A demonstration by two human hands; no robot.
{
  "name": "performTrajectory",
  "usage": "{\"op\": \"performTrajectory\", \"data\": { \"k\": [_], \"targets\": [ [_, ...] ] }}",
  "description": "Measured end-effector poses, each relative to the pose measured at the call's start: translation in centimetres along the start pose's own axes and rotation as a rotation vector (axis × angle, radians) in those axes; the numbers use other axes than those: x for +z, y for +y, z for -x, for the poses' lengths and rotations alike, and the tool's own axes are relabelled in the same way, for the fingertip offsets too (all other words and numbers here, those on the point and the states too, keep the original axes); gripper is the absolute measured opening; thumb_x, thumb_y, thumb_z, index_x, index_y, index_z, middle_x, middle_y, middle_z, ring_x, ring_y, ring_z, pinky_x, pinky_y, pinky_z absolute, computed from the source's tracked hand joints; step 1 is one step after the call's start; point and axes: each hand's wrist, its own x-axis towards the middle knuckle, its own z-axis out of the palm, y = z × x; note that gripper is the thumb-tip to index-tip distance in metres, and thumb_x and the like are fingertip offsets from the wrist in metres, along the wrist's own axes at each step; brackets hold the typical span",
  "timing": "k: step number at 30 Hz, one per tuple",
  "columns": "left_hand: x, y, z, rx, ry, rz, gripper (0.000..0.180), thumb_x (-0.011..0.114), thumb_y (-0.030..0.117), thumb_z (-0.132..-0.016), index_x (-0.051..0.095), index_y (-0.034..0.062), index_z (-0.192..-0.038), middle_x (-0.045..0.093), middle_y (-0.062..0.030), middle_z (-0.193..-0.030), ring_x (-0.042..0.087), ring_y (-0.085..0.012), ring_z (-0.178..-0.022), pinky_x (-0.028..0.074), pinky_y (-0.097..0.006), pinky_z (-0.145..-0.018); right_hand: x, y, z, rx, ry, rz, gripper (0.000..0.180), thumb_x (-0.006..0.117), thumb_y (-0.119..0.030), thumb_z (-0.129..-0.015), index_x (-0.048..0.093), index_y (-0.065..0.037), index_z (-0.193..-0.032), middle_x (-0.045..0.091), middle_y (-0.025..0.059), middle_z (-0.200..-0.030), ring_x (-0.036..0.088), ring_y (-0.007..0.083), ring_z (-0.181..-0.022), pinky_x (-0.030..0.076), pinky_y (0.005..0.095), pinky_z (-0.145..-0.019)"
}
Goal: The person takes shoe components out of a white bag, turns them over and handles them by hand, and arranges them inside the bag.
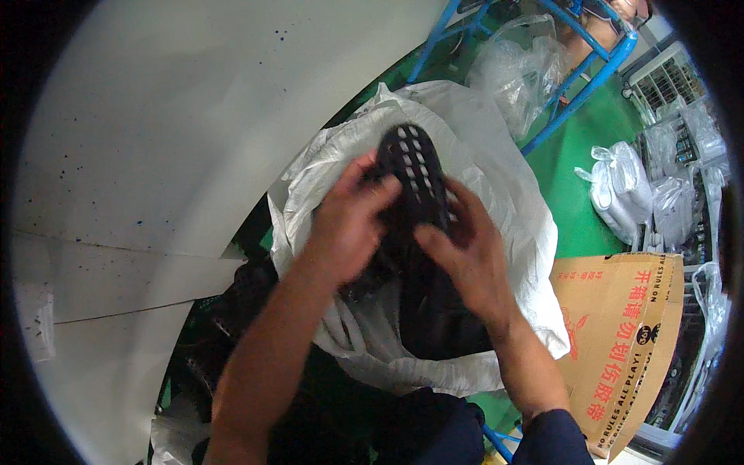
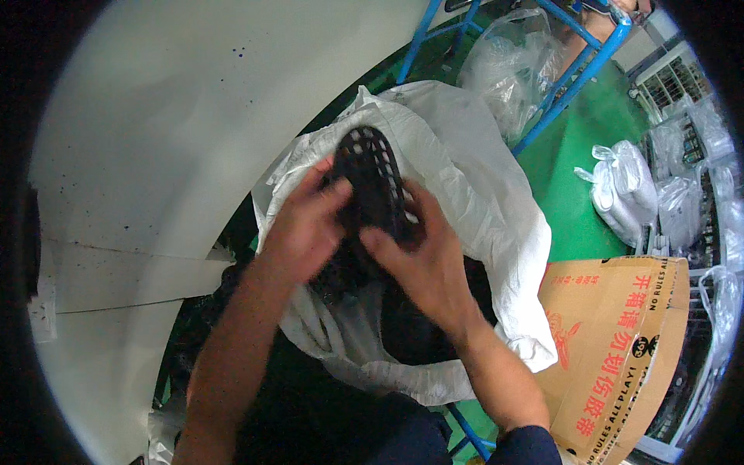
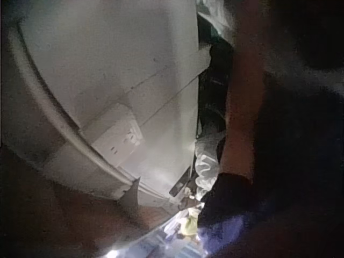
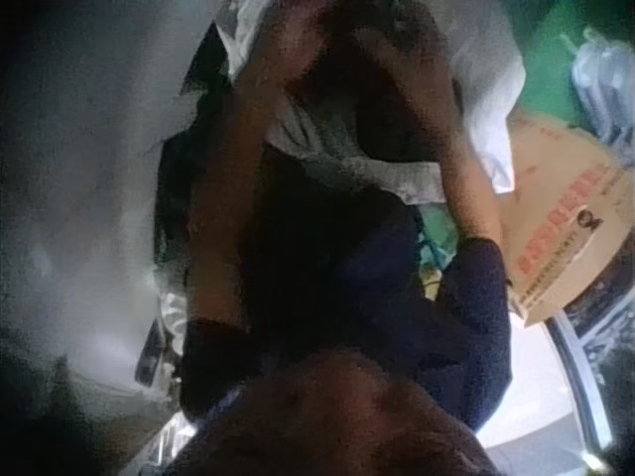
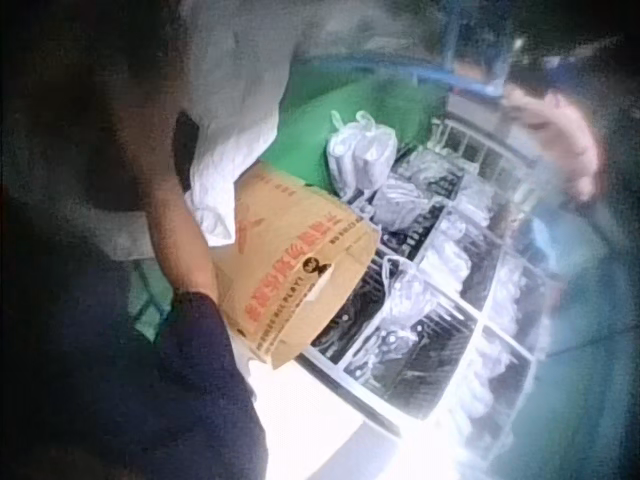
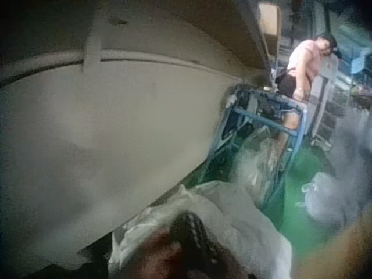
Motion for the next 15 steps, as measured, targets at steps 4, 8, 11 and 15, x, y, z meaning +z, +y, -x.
{"op": "performTrajectory", "data": {
  "k": [4, 8, 11, 15],
  "targets": [
    [-8.2, 3.0, -1.6, -0.414, 0.174, -1.053, 0.036, 0.060, 0.029, -0.091, 0.060, 0.0055, -0.118, 0.063, -0.0132, -0.113, 0.061, -0.0280, -0.105, 0.050, -0.045, -0.091, -0.7, 0.4, -6.8, 0.299, -0.181, 0.038, 0.059, 0.070, -0.032, -0.086, 0.054, 0.005, -0.129, 0.064, 0.0148, -0.109, 0.063, 0.0199, -0.093, 0.052, 0.0314, -0.080],
    [-17.2, -0.6, -0.1, 0.038, 0.189, -2.058, 0.037, 0.056, 0.019, -0.087, 0.059, 0.0055, -0.122, 0.060, -0.0255, -0.110, 0.058, -0.0414, -0.108, 0.049, -0.052, -0.093, 0.7, 2.6, -8.8, 0.413, -0.411, 0.363, 0.062, 0.067, -0.041, -0.081, 0.059, 0.008, -0.119, 0.067, 0.0162, -0.105, 0.065, 0.0246, -0.090, 0.051, 0.0354, -0.080],
    [-12.4, 0.1, 0.2, 0.121, 0.383, -1.970, 0.047, 0.056, 0.012, -0.085, 0.054, 0.0041, -0.131, 0.055, -0.0299, -0.117, 0.054, -0.0461, -0.115, 0.048, -0.051, -0.096, 2.8, 6.2, -9.6, 0.257, -0.310, 0.493, 0.064, 0.067, -0.042, -0.081, 0.058, 0.007, -0.120, 0.067, 0.0188, -0.106, 0.065, 0.0295, -0.093, 0.051, 0.0380, -0.085],
    [-12.2, 0.1, 1.1, 0.172, 0.365, -2.034, 0.056, 0.057, 0.007, -0.084, 0.047, 0.0047, -0.139, 0.050, -0.0306, -0.126, 0.051, -0.0478, -0.118, 0.047, -0.049, -0.098, 7.7, 8.3, -10.4, 0.044, -0.235, 0.621, 0.063, 0.067, -0.042, -0.083, 0.057, 0.005, -0.123, 0.065, 0.0252, -0.111, 0.063, 0.0396, -0.104, 0.049, 0.0424, -0.092]
  ]
}}
